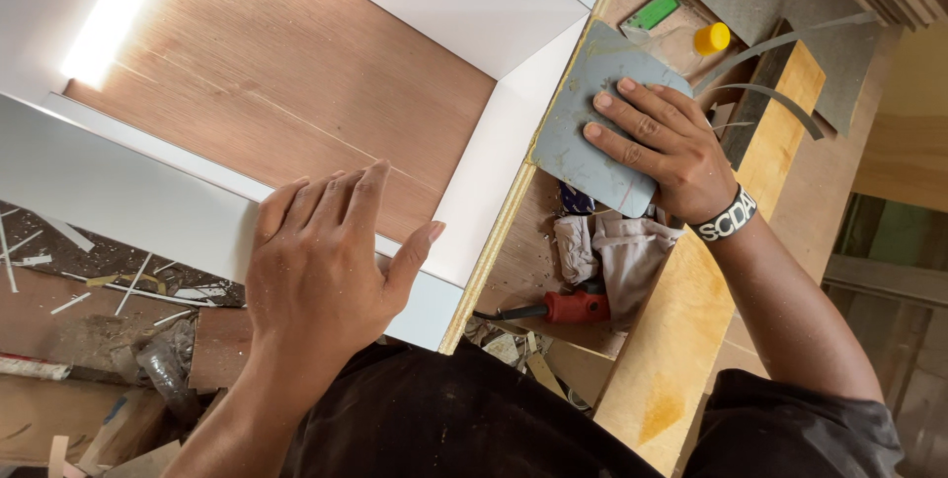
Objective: The person pours adhesive from a plastic bottle onto a spatula and spreads it along the edge of a wooden board. They then apply glue to the interior surfaces and edges of a white wooden cabinet and handle white edge banding strips.
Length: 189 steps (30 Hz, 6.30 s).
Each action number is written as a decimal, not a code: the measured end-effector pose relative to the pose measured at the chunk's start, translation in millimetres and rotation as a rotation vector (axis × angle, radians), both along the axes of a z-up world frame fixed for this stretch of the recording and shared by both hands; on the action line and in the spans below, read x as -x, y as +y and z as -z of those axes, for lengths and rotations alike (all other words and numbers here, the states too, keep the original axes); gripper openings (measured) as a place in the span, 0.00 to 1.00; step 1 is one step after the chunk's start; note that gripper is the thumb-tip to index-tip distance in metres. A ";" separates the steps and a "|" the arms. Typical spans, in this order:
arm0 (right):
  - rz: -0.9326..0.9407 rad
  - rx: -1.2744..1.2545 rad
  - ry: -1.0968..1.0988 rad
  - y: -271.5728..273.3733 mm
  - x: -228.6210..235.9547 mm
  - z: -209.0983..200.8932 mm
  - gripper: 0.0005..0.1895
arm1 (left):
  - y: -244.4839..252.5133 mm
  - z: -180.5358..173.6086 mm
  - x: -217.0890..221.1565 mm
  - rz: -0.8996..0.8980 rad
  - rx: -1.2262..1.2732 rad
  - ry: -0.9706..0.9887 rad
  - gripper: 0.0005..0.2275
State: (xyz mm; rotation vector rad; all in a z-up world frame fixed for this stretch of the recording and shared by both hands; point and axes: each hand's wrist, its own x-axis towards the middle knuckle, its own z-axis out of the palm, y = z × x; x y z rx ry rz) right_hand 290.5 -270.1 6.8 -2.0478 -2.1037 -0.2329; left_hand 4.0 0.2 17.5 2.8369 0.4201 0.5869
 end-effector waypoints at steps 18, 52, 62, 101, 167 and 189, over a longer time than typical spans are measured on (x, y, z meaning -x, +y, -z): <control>0.065 0.010 0.055 10.2 23.2 -44.7 0.14 | -0.1 1.4 0.0 -0.010 0.033 0.001 0.25; 0.093 0.062 0.087 12.6 30.5 -60.1 0.15 | 1.1 2.7 -0.2 0.005 0.062 -0.038 0.24; 0.085 0.116 0.067 14.6 31.7 -60.9 0.17 | 1.0 3.8 0.4 0.007 0.058 -0.039 0.25; 0.124 0.018 0.036 8.9 -71.4 -8.7 0.18 | -1.1 8.0 -1.3 -0.022 0.068 0.064 0.25; 0.573 -0.691 0.353 -41.3 -24.2 -98.3 0.56 | -2.8 12.7 6.1 0.015 0.053 -0.025 0.25; 1.011 -0.565 0.024 -13.9 4.0 -159.9 0.29 | 28.0 12.1 0.4 0.386 0.189 0.013 0.26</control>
